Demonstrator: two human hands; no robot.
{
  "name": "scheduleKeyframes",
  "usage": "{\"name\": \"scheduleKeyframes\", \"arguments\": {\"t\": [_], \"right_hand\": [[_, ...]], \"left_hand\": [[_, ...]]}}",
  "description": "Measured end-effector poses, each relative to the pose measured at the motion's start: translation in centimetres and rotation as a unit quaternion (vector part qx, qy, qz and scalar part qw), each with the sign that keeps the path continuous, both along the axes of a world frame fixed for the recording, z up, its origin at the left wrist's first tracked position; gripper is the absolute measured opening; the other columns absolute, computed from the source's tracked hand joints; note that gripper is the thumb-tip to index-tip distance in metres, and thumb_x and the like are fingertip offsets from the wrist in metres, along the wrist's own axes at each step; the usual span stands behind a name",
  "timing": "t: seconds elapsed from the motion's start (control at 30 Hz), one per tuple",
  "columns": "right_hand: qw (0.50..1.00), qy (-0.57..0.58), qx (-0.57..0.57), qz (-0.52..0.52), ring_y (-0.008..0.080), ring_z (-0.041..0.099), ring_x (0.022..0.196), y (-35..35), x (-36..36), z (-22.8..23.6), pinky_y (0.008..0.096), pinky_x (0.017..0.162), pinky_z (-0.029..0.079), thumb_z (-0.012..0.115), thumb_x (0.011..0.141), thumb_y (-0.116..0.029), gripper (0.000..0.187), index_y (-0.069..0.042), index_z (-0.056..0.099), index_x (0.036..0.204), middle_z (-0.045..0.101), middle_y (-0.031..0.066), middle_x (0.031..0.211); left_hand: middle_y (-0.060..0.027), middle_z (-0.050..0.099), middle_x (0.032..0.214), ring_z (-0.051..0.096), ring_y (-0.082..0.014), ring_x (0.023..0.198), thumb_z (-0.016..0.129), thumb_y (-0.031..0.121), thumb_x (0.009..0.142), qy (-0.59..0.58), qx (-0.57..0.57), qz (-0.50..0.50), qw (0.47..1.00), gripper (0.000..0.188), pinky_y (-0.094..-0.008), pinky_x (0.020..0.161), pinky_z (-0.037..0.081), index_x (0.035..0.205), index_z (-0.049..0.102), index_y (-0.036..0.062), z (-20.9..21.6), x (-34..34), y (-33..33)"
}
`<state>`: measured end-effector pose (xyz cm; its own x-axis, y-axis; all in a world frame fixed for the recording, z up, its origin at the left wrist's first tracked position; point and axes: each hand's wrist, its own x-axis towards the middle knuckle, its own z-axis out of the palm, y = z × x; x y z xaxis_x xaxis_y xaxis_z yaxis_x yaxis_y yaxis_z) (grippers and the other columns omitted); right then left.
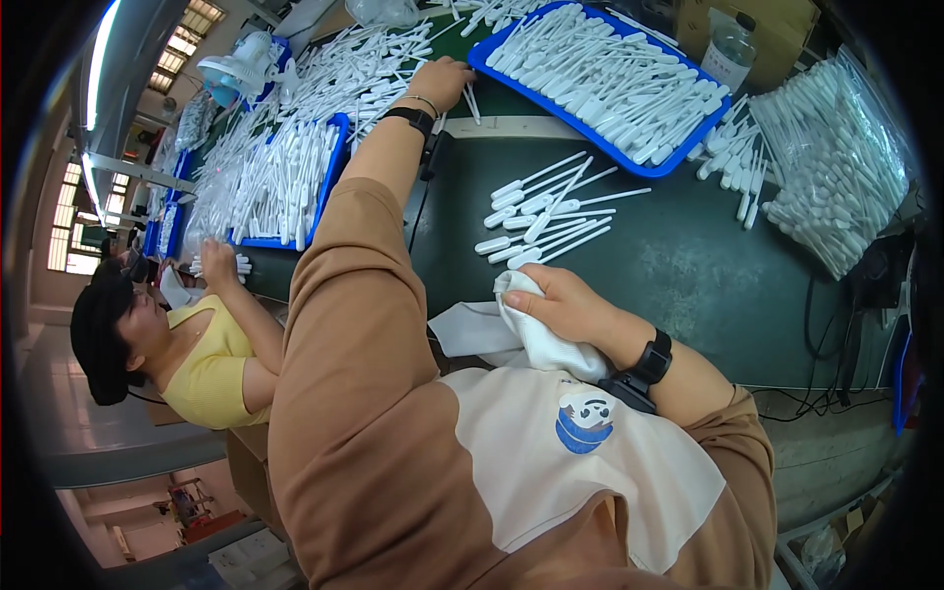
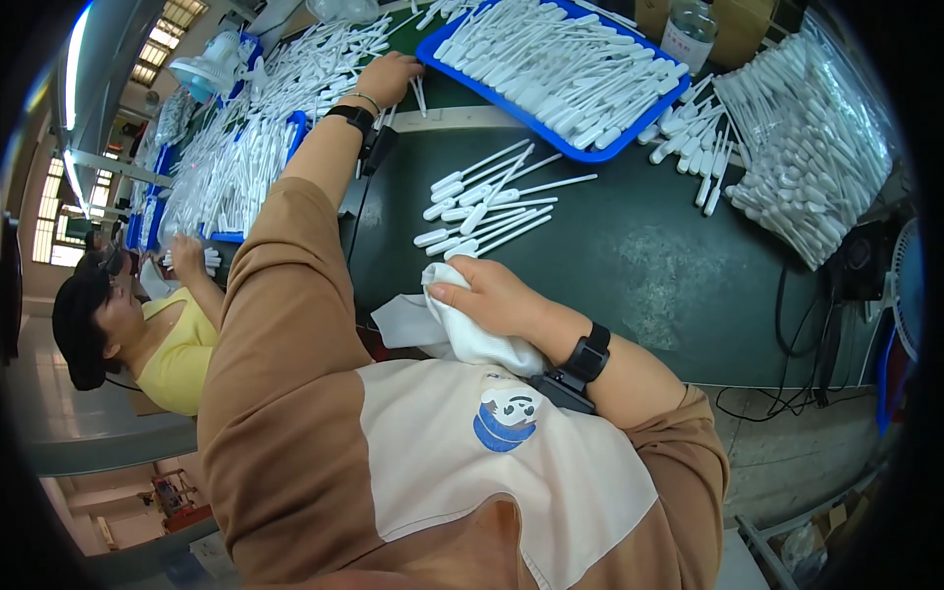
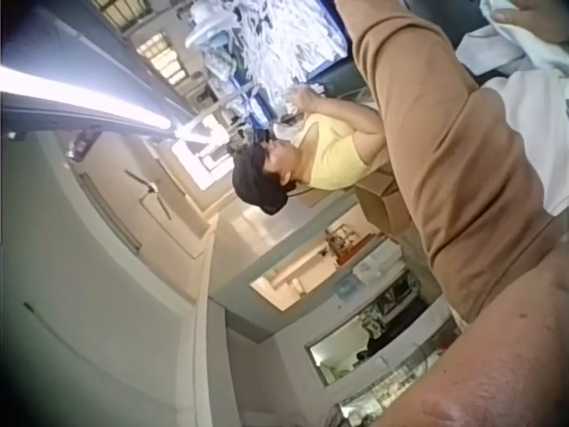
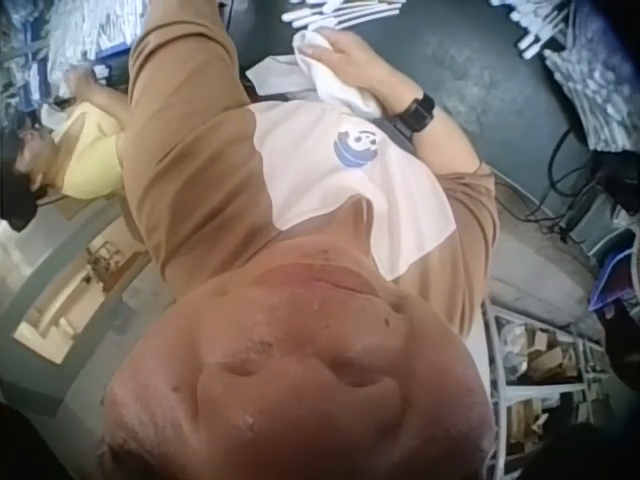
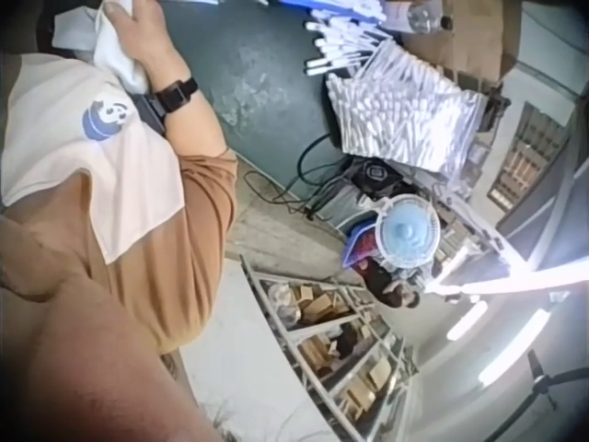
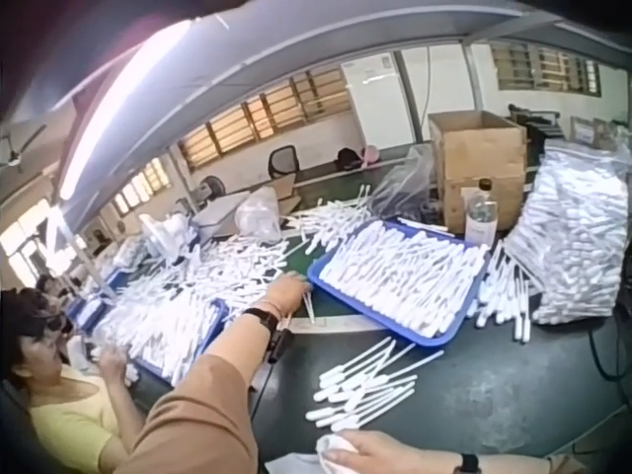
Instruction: The person picks up a plastic stick from a tray, wipes it with a cloth, and places it onto the table. This process is repeated for several sticks before the person reaches for a new batch from a different tray.
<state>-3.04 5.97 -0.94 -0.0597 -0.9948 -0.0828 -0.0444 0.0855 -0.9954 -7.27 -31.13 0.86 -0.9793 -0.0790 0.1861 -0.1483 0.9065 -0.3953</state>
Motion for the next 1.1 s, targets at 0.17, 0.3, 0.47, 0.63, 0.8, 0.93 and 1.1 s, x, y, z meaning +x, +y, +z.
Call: {"name": "scheduleKeyframes", "arguments": {"t": [0.17,0.3,0.47,0.63,0.8,0.93,1.1], "right_hand": [[1.000,-0.026,0.009,-0.007,0.0103,0.051,0.072,0.0,-0.2,0.4,0.0252,0.065,0.043,0.054,0.085,-0.024,0.024,-0.003,0.055,0.097,0.057,0.0042,0.081],[0.999,-0.026,-0.004,-0.018,0.0233,0.055,0.072,0.1,0.0,0.3,0.0321,0.067,0.043,0.054,0.084,-0.030,0.031,0.000,0.054,0.093,0.057,0.0154,0.080],[0.999,-0.023,-0.008,-0.026,0.0178,0.053,0.071,0.0,-0.1,0.1,0.0290,0.066,0.043,0.054,0.085,-0.029,0.028,-0.001,0.054,0.094,0.057,0.0109,0.079],[1.000,-0.008,-0.009,-0.012,0.0082,0.050,0.071,0.1,0.1,0.7,0.0237,0.064,0.042,0.053,0.086,-0.024,0.023,-0.003,0.055,0.095,0.056,0.0031,0.080],[0.999,-0.030,-0.004,-0.015,0.0071,0.049,0.070,0.2,0.2,1.0,0.0224,0.063,0.042,0.052,0.087,-0.025,0.023,-0.003,0.055,0.094,0.056,0.0025,0.081],[0.985,-0.146,-0.011,-0.094,0.0069,0.050,0.071,0.2,0.4,1.4,0.0219,0.064,0.043,0.049,0.089,-0.025,0.024,-0.003,0.053,0.098,0.056,0.0020,0.083],[0.931,-0.273,-0.070,-0.234,0.0075,0.052,0.074,-0.4,-0.3,0.4,0.0221,0.066,0.044,0.046,0.091,-0.024,0.025,-0.003,0.050,0.103,0.057,0.0020,0.086]], "left_hand": [[-0.0060,0.060,0.092,0.056,-0.0228,0.091,0.051,0.008,0.077,-0.098,-0.062,-0.050,0.992,0.021,-0.0345,0.074,0.047,0.093,0.062,0.0140,0.5,0.3,-0.1],[-0.0074,0.060,0.089,0.056,-0.0234,0.092,0.052,0.007,0.075,-0.135,-0.059,-0.067,0.987,0.019,-0.0332,0.077,0.046,0.092,0.060,0.0106,1.3,1.9,0.4],[-0.0070,0.059,0.086,0.056,-0.0239,0.092,0.052,0.007,0.075,-0.156,-0.043,-0.107,0.981,0.016,-0.0320,0.075,0.047,0.089,0.059,0.0089,1.9,4.2,1.4],[-0.0069,0.060,0.088,0.057,-0.0253,0.087,0.051,0.006,0.074,-0.140,-0.046,-0.093,0.985,0.017,-0.0322,0.073,0.048,0.089,0.059,0.0087,2.1,7.6,0.0],[-0.0085,0.061,0.086,0.058,-0.0270,0.082,0.048,0.009,0.081,-0.012,0.043,-0.054,0.998,0.016,-0.0311,0.071,0.048,0.093,0.058,0.0070,4.2,9.1,1.1],[-0.0065,0.056,0.070,0.058,-0.0187,0.070,0.044,0.019,0.089,0.165,0.367,-0.023,0.915,0.020,-0.0269,0.062,0.046,0.098,0.057,0.0055,6.3,10.8,6.3],[0.0009,0.043,0.053,0.040,-0.0066,0.043,0.039,0.032,0.092,0.047,0.739,0.121,0.661,0.034,-0.0219,0.039,0.034,0.095,0.055,0.0027,6.9,14.1,19.2]]}}
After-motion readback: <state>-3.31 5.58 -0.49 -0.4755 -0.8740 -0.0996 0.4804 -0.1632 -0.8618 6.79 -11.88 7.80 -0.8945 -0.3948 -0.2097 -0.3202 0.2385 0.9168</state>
